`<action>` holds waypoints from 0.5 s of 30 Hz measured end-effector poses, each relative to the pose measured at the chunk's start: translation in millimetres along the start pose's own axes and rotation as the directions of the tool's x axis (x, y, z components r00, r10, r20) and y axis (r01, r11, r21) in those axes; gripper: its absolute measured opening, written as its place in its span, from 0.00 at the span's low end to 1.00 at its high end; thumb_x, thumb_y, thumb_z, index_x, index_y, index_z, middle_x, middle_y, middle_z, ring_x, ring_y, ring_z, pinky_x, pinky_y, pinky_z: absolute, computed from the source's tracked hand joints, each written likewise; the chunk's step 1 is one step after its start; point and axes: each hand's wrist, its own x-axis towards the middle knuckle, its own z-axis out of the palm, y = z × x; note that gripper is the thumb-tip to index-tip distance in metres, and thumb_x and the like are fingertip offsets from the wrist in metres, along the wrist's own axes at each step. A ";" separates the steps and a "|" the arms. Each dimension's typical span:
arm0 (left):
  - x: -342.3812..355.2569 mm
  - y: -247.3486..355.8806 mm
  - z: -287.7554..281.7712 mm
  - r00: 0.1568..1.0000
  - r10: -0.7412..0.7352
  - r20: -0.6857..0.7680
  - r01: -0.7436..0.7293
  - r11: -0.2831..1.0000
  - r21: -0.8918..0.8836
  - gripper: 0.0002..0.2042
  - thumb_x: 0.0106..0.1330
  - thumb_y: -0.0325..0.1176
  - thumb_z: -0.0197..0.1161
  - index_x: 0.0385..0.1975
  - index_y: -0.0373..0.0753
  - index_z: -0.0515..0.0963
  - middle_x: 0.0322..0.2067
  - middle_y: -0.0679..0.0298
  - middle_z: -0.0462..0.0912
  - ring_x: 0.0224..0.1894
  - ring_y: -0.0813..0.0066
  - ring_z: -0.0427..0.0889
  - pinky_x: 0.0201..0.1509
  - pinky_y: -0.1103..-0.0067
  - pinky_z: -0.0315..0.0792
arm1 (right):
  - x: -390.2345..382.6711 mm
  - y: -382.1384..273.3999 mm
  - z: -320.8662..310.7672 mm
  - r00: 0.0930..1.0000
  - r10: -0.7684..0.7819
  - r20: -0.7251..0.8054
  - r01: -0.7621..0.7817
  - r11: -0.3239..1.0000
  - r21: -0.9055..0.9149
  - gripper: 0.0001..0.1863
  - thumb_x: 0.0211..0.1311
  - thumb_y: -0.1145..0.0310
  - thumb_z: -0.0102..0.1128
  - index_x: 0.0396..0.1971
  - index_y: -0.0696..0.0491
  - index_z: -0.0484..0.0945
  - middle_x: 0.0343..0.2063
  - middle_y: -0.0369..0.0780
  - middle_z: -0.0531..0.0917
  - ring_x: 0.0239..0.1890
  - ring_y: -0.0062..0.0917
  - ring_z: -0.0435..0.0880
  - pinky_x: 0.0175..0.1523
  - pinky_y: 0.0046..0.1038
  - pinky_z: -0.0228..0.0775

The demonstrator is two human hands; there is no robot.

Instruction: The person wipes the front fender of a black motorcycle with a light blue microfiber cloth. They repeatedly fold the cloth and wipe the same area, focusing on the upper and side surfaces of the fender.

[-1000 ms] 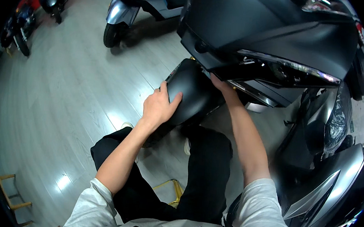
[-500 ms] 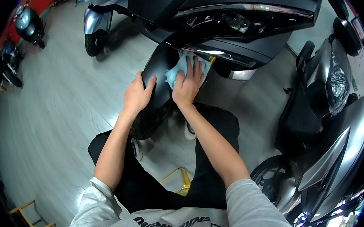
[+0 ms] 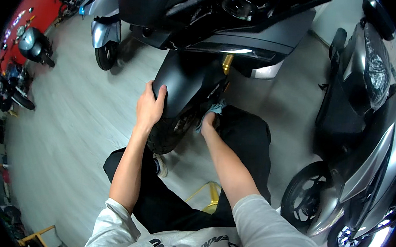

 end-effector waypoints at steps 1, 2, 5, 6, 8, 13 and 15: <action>3.6 14.0 4.4 1.000 0.015 0.014 -0.015 1.000 -0.020 0.31 0.70 0.52 0.52 0.60 0.28 0.67 0.47 0.39 0.81 0.51 0.41 0.80 0.55 0.62 0.73 | 32.6 -0.7 -5.2 0.998 0.024 -0.066 -0.027 0.999 -0.048 0.42 0.72 0.35 0.30 0.70 0.54 0.62 0.66 0.36 0.71 0.67 0.30 0.68 0.68 0.29 0.58; 6.5 27.0 8.5 0.999 0.030 0.026 -0.029 0.999 -0.035 0.31 0.71 0.51 0.52 0.60 0.28 0.67 0.47 0.40 0.81 0.51 0.42 0.80 0.55 0.62 0.72 | 60.2 -1.8 -11.1 0.990 0.050 -0.129 -0.063 0.994 -0.092 0.41 0.72 0.36 0.30 0.70 0.53 0.63 0.65 0.36 0.72 0.67 0.29 0.69 0.68 0.29 0.59; 8.7 27.6 14.8 0.998 0.051 0.028 -0.048 0.994 -0.098 0.30 0.71 0.50 0.51 0.61 0.29 0.67 0.47 0.40 0.82 0.52 0.43 0.80 0.56 0.63 0.72 | 70.5 -10.1 -14.3 0.950 0.302 0.079 -0.311 0.930 0.194 0.50 0.63 0.24 0.32 0.73 0.49 0.58 0.68 0.36 0.66 0.67 0.29 0.66 0.70 0.31 0.55; 8.7 29.0 18.0 0.997 0.069 0.019 -0.067 0.993 -0.099 0.29 0.72 0.49 0.50 0.61 0.29 0.67 0.47 0.41 0.82 0.51 0.44 0.80 0.56 0.64 0.72 | 65.0 -13.4 -13.1 0.978 0.201 0.048 -0.206 0.956 0.210 0.43 0.66 0.34 0.35 0.71 0.51 0.60 0.66 0.37 0.68 0.65 0.29 0.68 0.68 0.31 0.58; 0.2 6.2 12.1 1.000 0.019 -0.023 -0.020 0.998 -0.059 0.29 0.72 0.49 0.49 0.61 0.29 0.67 0.47 0.41 0.82 0.52 0.45 0.80 0.56 0.64 0.71 | -5.7 -31.9 3.9 0.993 -0.107 0.045 0.095 0.973 0.213 0.30 0.72 0.53 0.41 0.67 0.54 0.64 0.60 0.41 0.73 0.59 0.28 0.73 0.65 0.32 0.63; 0.9 2.3 29.6 0.992 -0.064 -0.106 0.040 0.977 -0.210 0.25 0.73 0.47 0.51 0.57 0.30 0.72 0.47 0.44 0.82 0.52 0.51 0.80 0.57 0.67 0.70 | -104.3 -110.6 7.8 0.428 -0.882 0.196 0.886 0.367 -0.282 0.30 0.73 0.65 0.45 0.71 0.57 0.55 0.72 0.56 0.51 0.75 0.55 0.45 0.75 0.50 0.43; 7.6 -7.8 32.2 0.986 -0.142 -0.091 0.099 0.925 -0.366 0.24 0.73 0.46 0.53 0.54 0.29 0.75 0.47 0.46 0.82 0.51 0.55 0.80 0.57 0.69 0.70 | -143.6 -130.5 7.1 0.165 -0.877 0.451 0.921 -0.027 -0.389 0.34 0.64 0.61 0.54 0.69 0.55 0.61 0.71 0.54 0.55 0.74 0.53 0.49 0.69 0.68 0.38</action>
